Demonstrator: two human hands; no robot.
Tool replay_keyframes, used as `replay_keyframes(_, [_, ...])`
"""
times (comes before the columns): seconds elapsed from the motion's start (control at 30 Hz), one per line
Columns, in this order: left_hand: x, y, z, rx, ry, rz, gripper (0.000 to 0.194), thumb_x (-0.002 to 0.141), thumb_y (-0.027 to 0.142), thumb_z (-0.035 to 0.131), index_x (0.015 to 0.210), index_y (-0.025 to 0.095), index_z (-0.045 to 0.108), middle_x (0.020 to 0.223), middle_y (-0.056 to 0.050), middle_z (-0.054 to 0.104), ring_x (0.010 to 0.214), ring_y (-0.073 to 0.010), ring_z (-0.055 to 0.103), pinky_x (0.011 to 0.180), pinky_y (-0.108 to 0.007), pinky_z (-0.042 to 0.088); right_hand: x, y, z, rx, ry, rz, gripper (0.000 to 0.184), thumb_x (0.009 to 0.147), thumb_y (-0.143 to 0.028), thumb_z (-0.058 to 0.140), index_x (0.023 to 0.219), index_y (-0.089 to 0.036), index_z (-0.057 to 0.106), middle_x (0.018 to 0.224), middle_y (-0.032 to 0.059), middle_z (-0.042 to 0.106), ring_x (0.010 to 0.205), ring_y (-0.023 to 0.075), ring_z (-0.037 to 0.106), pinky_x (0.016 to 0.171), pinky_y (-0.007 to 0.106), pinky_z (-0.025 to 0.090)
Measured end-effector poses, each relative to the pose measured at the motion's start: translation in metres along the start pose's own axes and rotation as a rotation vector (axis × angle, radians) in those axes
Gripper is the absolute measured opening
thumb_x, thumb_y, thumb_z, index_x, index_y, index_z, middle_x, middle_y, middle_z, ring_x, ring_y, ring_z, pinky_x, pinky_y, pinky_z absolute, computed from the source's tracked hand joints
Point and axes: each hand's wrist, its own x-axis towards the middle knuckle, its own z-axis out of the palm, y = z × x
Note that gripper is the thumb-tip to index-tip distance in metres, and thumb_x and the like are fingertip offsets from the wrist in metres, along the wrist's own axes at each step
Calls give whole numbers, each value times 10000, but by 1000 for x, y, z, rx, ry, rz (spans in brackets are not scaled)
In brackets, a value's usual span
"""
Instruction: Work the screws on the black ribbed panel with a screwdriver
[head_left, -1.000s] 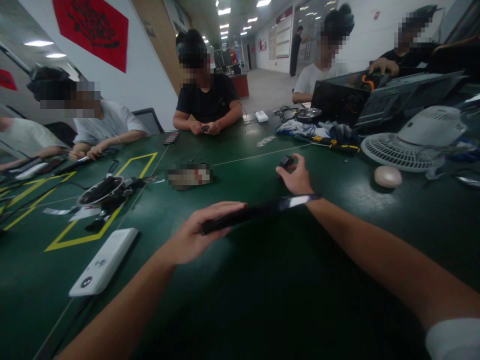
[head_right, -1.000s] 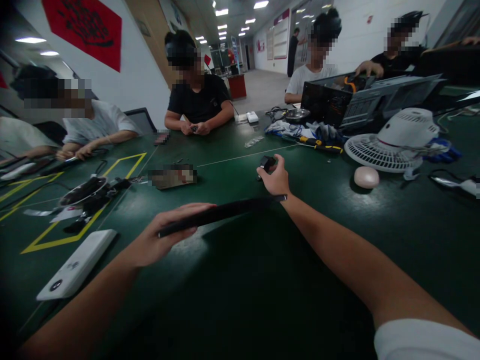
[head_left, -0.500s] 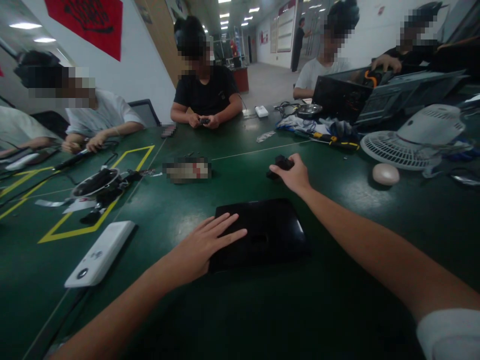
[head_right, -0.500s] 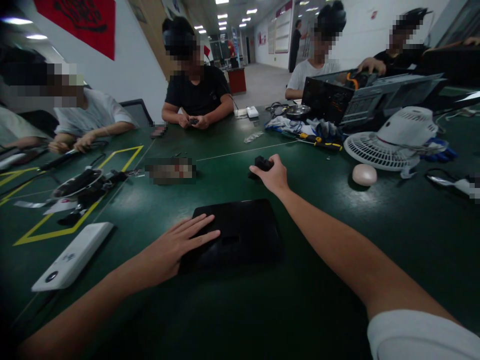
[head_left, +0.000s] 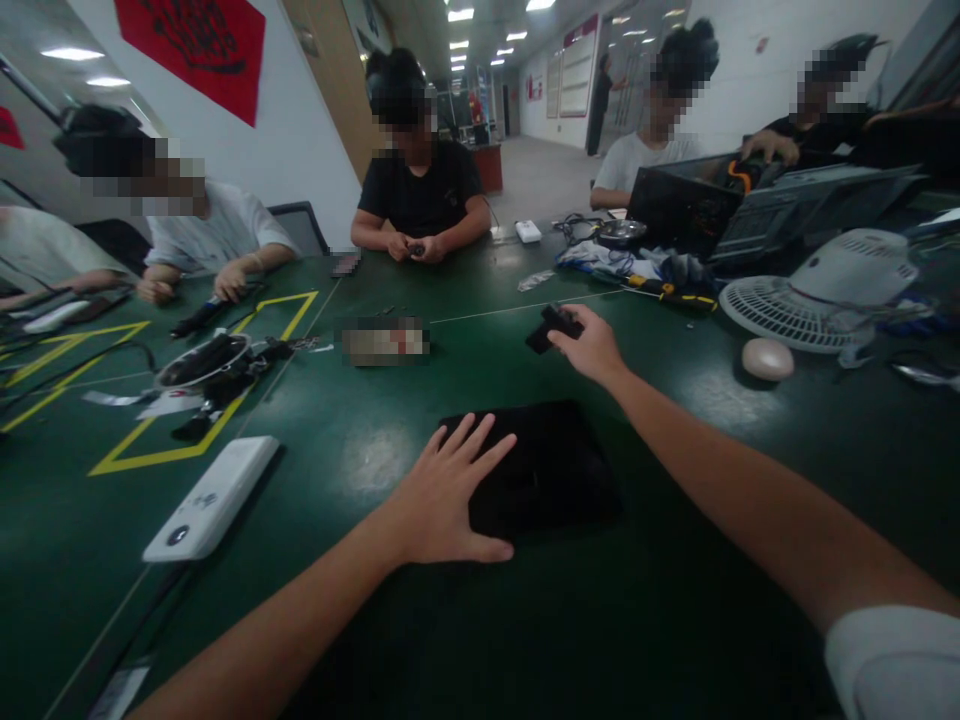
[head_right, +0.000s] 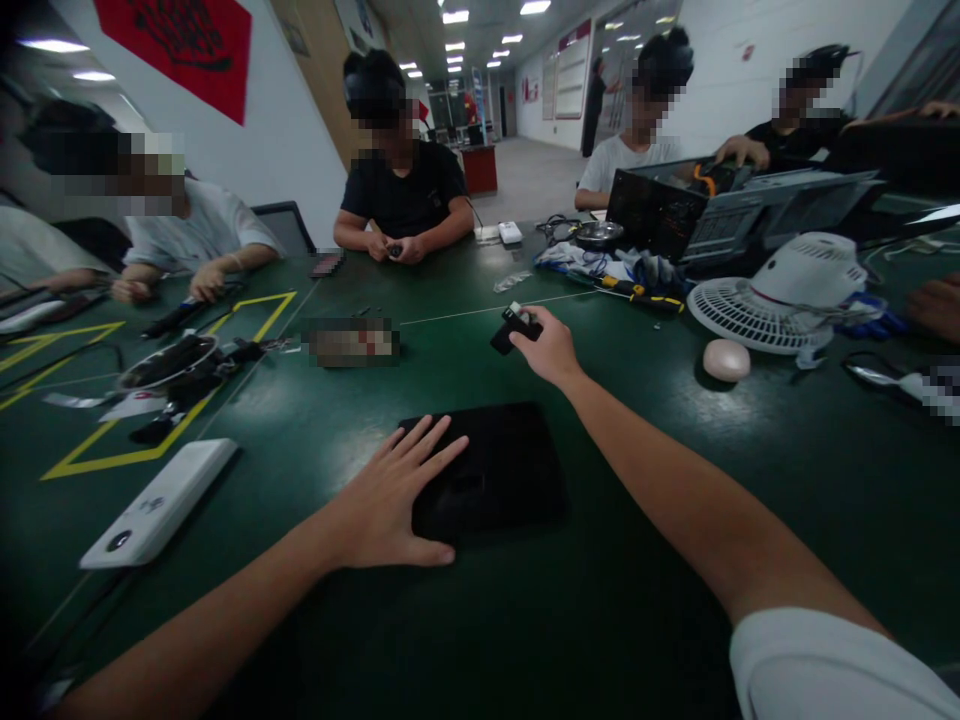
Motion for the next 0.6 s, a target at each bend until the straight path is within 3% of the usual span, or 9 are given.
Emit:
replay_keyframes(0.13, [10,-4,3,23,48,-45,1257,795,813,790,1821,302,271,1909,-170,158,1743,-517,183,1362,-790,177,-5,-53,-18,11,-279,-147,320,807,-310,790,1105,-196,763,940,69,786,764,255,738,753,437,620])
replay_keyframes(0.27, [29,-21,-3,-2,134,-92,1243,782,833,778,1797,257,349,1886,-197,253,1727,-528,239,1357,-780,205,-37,-94,-26,-56,-498,-406,325,832,-290,806,1148,-218,779,1056,47,811,958,260,752,919,424,577])
replay_keyframes(0.4, [48,-39,-7,-28,199,-73,1262,734,861,805,1757,224,433,1861,-228,316,1711,-546,276,1366,-779,158,-65,-96,-19,-137,-627,-466,298,892,-223,760,1188,-240,787,1134,36,838,1013,236,769,945,390,560])
replay_keyframes(0.6, [53,-46,-2,-65,232,-76,1246,748,823,821,1763,225,414,1872,-218,302,1727,-527,245,1373,-770,133,-74,-78,-10,-216,-619,-479,333,922,-185,744,1250,-231,783,1234,69,843,1125,259,777,1008,420,557])
